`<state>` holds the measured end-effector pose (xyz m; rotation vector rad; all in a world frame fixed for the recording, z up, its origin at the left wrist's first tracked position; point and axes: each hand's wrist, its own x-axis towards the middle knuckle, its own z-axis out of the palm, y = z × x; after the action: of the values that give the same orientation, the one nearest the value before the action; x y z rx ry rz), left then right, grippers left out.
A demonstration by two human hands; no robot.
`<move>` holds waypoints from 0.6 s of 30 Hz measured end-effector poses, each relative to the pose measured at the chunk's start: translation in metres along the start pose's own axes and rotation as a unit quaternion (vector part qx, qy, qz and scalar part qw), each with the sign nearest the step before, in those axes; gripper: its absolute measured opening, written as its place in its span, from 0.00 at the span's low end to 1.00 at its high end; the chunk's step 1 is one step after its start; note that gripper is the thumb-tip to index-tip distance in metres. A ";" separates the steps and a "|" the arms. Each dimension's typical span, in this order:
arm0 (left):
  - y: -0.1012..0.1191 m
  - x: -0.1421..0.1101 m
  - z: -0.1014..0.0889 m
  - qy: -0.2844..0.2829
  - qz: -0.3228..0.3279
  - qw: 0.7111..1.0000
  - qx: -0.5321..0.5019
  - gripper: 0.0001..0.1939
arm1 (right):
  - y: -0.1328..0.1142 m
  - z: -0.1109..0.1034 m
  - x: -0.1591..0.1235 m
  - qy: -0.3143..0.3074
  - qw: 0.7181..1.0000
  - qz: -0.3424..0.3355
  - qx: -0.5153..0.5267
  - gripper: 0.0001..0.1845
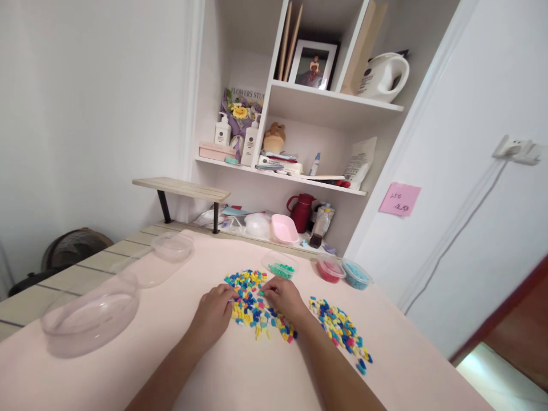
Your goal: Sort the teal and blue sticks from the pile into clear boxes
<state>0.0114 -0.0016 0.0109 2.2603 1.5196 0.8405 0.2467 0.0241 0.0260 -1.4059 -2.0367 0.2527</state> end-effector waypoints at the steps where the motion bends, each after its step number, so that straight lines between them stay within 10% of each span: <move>1: 0.000 0.000 0.000 0.001 -0.001 1.000 0.000 0.17 | 0.000 -0.002 0.001 0.006 1.000 0.002 0.006 0.10; 12: -0.001 0.009 -0.003 0.005 -0.030 0.999 0.009 0.17 | 0.013 -0.081 0.051 0.135 0.989 0.062 -0.007 0.12; 18: 0.006 0.009 -0.007 0.007 -0.037 0.999 0.028 0.16 | 0.034 -0.082 0.060 0.159 0.976 0.135 -0.057 0.13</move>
<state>0.0139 0.0040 0.0220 2.2254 1.6424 0.8035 0.3090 0.0753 0.0961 -1.6776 -1.6218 0.0217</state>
